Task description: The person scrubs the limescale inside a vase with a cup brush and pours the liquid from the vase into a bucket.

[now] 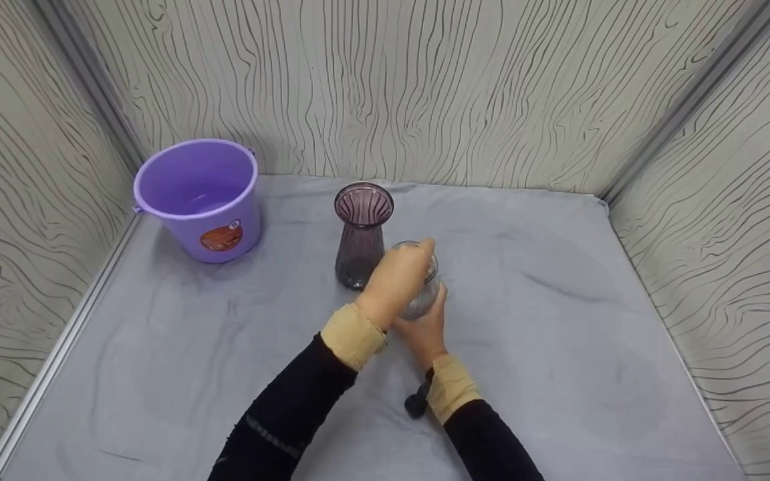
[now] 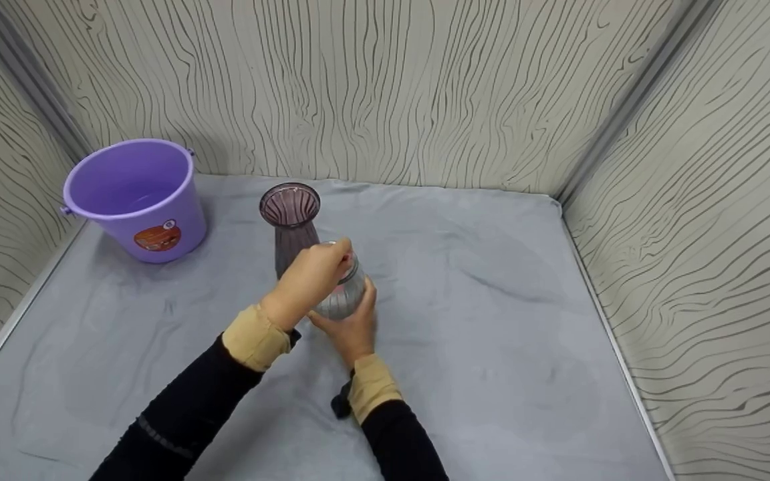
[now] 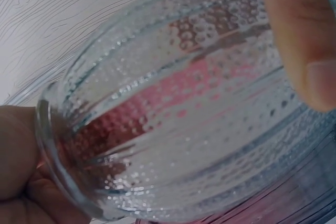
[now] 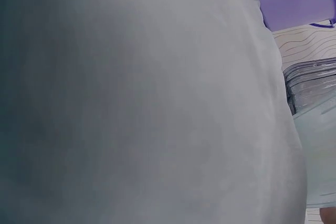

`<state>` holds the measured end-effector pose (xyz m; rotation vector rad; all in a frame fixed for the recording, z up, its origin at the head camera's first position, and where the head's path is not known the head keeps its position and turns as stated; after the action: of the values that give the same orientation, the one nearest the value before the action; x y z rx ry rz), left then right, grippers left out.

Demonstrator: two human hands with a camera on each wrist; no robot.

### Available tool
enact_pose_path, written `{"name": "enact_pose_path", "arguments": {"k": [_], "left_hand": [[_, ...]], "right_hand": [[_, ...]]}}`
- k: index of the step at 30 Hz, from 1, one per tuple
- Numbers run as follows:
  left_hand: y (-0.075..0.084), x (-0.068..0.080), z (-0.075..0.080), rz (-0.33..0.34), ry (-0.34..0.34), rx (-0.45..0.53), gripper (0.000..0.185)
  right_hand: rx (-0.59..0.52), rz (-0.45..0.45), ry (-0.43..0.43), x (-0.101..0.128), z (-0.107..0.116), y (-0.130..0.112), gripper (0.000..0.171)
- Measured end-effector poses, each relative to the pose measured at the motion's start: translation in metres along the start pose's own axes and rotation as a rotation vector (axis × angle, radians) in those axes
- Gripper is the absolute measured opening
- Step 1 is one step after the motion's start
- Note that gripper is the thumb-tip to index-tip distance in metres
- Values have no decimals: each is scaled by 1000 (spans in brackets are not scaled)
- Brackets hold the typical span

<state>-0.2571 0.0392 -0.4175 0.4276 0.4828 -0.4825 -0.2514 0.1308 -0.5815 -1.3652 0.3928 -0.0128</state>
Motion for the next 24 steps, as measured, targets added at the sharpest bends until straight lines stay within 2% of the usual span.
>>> {"name": "enact_pose_path", "arguments": {"k": [4,10,17,20,24], "left_hand": [[0,0,-1,-17,20,-51,21],[-3,-1,-3,-26,48,-31,18],[-2,-3,-2,-72,2,-58,16],[-3,-3,-2,-58,-5,-50,18],[-3,-1,-4,-34,19,-55,26]], "right_hand": [[7,-15,13,0,0,2,120],[23,-49,17,1,-1,4,128],[27,-50,21,2,-2,4,122],[15,-77,21,1,-2,3,123],[9,-26,21,0,-2,2,121]]}}
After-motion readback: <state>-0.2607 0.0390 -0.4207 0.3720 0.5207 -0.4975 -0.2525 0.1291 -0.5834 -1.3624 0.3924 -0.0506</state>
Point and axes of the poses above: each hand's wrist, its own x-axis away from the middle knuckle, its own z-axis out of the back of the hand, y = z × x, the point moved 4 cm from there along -x, towards the middle knuckle, and after that the axes turned 8 degrees about y, right-handed, at the moved point
